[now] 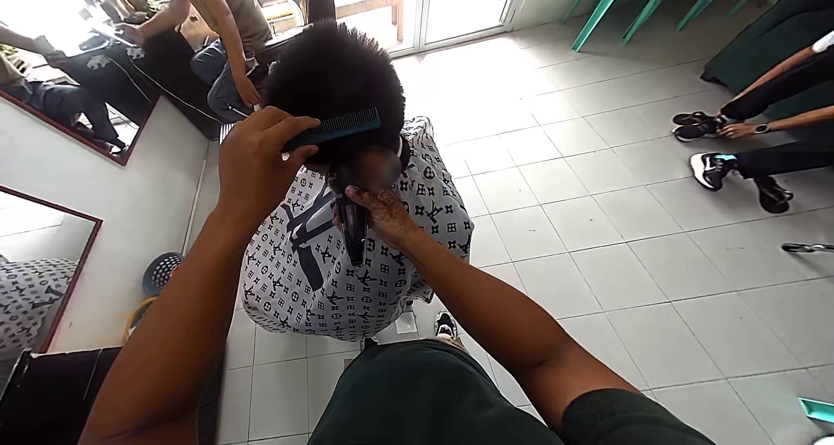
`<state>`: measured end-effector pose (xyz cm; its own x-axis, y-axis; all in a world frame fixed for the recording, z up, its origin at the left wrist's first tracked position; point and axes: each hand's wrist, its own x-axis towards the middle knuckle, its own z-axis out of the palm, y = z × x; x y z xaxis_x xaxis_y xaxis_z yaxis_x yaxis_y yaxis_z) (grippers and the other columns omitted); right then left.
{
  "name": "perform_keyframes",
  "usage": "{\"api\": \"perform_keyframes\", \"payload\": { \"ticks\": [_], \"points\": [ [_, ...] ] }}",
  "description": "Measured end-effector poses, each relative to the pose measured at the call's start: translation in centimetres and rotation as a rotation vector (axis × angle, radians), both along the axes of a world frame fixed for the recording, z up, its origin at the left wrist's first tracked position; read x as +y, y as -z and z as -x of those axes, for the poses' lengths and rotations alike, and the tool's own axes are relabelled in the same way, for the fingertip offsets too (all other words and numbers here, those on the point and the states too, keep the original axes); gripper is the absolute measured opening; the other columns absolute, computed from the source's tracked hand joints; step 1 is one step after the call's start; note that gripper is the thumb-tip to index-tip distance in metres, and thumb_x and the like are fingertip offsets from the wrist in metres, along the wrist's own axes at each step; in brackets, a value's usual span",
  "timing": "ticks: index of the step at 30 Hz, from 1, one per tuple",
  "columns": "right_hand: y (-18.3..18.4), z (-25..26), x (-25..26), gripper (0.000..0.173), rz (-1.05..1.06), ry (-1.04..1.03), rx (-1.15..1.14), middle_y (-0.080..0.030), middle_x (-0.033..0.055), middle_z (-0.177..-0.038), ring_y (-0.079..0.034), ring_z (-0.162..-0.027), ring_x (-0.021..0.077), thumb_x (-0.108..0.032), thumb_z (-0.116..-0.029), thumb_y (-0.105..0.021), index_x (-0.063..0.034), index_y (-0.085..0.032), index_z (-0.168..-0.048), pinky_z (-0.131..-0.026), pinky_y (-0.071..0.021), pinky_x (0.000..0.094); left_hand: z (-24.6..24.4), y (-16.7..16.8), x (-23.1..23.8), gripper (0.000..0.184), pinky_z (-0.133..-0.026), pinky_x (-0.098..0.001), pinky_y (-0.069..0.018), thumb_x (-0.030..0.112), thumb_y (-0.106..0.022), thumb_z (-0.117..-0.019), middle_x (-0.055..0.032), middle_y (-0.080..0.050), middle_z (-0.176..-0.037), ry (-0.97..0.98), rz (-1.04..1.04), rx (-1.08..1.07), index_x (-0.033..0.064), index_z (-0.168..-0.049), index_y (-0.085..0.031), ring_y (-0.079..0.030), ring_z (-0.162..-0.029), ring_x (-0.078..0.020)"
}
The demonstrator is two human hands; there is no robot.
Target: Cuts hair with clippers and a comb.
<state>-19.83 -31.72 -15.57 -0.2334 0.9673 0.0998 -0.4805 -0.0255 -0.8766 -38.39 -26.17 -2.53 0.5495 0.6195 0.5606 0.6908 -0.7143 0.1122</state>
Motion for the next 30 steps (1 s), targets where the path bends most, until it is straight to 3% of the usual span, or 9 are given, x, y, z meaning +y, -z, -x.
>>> {"api": "perform_keyframes", "payload": {
  "ticks": [2,4,6,8,11,14,21,25,30],
  "points": [
    [-0.4,-1.0,-0.6,0.042,-0.049,-0.038,0.007,-0.069,0.0095,-0.095,-0.070,-0.076,0.0180,-0.040,-0.1049,-0.050,-0.0102,-0.049,-0.135,-0.068,-0.0616,0.0329,-0.2,0.0,-0.2,0.026,-0.089,-0.0517,-0.0517,0.017,-0.073,-0.0952,-0.0187,-0.071,-0.110,-0.009,0.002,0.011,0.0094,-0.120,-0.075,-0.068,-0.101,-0.0349],
    [-0.6,-3.3,-1.4,0.034,-0.008,-0.158,-0.184,-0.066,0.0065,-0.083,-0.066,-0.064,0.0136,-0.034,-0.1043,-0.051,-0.0065,-0.055,-0.124,-0.059,-0.0590,0.0277,-0.5,-0.4,-0.8,0.026,-0.088,-0.0531,-0.0507,0.018,-0.072,-0.0961,-0.0186,-0.071,-0.110,-0.017,0.001,0.025,0.0100,-0.121,-0.074,-0.068,-0.102,-0.0353],
    [0.4,-6.3,-2.1,0.030,0.095,-0.222,-0.346,-0.066,0.0060,-0.078,-0.065,-0.060,0.0122,-0.028,-0.1060,-0.049,-0.0031,-0.060,-0.119,-0.056,-0.0582,0.0256,-1.0,-1.2,-1.6,0.026,-0.087,-0.0515,-0.0500,0.020,-0.071,-0.0968,-0.0180,-0.071,-0.111,-0.018,-0.020,0.035,0.0110,-0.121,-0.074,-0.068,-0.101,-0.0341],
    [1.3,-9.2,-1.9,0.029,0.214,-0.052,-0.436,-0.065,0.0048,-0.074,-0.064,-0.056,0.0119,-0.029,-0.1094,-0.045,-0.0028,-0.058,-0.114,-0.054,-0.0574,0.0260,-1.6,-2.0,-2.1,0.027,-0.088,-0.0504,-0.0504,0.020,-0.070,-0.0974,-0.0184,-0.071,-0.111,-0.027,-0.049,0.040,0.0104,-0.122,-0.074,-0.068,-0.101,-0.0341],
    [1.8,-12.2,0.8,0.036,0.234,0.184,-0.733,-0.066,0.0143,-0.088,-0.067,-0.069,0.0230,-0.032,-0.1042,-0.059,0.0027,-0.062,-0.114,-0.067,-0.0604,0.0432,-2.8,-2.4,-2.3,0.027,-0.089,-0.0505,-0.0500,0.019,-0.070,-0.0977,-0.0187,-0.071,-0.113,-0.066,-0.065,0.074,0.0100,-0.122,-0.073,-0.068,-0.103,-0.0350],
    [0.2,-12.5,2.1,0.038,0.033,0.188,-0.938,-0.066,0.0146,-0.089,-0.063,-0.081,0.0253,-0.033,-0.0938,-0.074,0.0015,-0.066,-0.108,-0.077,-0.0513,0.0492,-4.0,-2.7,-2.1,0.026,-0.086,-0.0536,-0.0489,0.018,-0.069,-0.0977,-0.0195,-0.071,-0.113,-0.092,-0.068,0.134,0.0095,-0.122,-0.073,-0.068,-0.101,-0.0370],
    [-1.7,-11.4,2.4,0.040,-0.073,0.185,-0.939,-0.066,0.0106,-0.087,-0.063,-0.078,0.0215,-0.032,-0.0900,-0.078,-0.0014,-0.065,-0.110,-0.073,-0.0510,0.0437,-4.9,-3.2,-2.4,0.024,-0.085,-0.0540,-0.0491,0.018,-0.070,-0.0972,-0.0192,-0.072,-0.114,-0.157,-0.067,0.203,0.0092,-0.119,-0.073,-0.068,-0.101,-0.0380],
    [-1.6,-10.8,2.1,0.047,-0.384,0.312,-0.898,-0.069,0.0112,-0.085,-0.068,-0.075,0.0205,-0.034,-0.0877,-0.078,0.0008,-0.063,-0.115,-0.069,-0.0556,0.0395,-5.1,-3.0,-2.6,0.025,-0.086,-0.0556,-0.0493,0.017,-0.070,-0.0971,-0.0203,-0.071,-0.114,-0.166,-0.044,0.211,0.0082,-0.120,-0.073,-0.068,-0.102,-0.0393],
    [-2.2,-11.9,2.4,0.045,-0.162,0.206,-1.046,-0.063,0.0117,-0.080,-0.063,-0.071,0.0254,-0.038,-0.0885,-0.079,0.0009,-0.063,-0.104,-0.066,-0.0521,0.0472,-5.0,-3.2,-2.9,0.026,-0.087,-0.0538,-0.0488,0.019,-0.070,-0.0975,-0.0189,-0.071,-0.114,-0.178,-0.057,0.208,0.0098,-0.121,-0.073,-0.068,-0.103,-0.0372]
  ]
}}
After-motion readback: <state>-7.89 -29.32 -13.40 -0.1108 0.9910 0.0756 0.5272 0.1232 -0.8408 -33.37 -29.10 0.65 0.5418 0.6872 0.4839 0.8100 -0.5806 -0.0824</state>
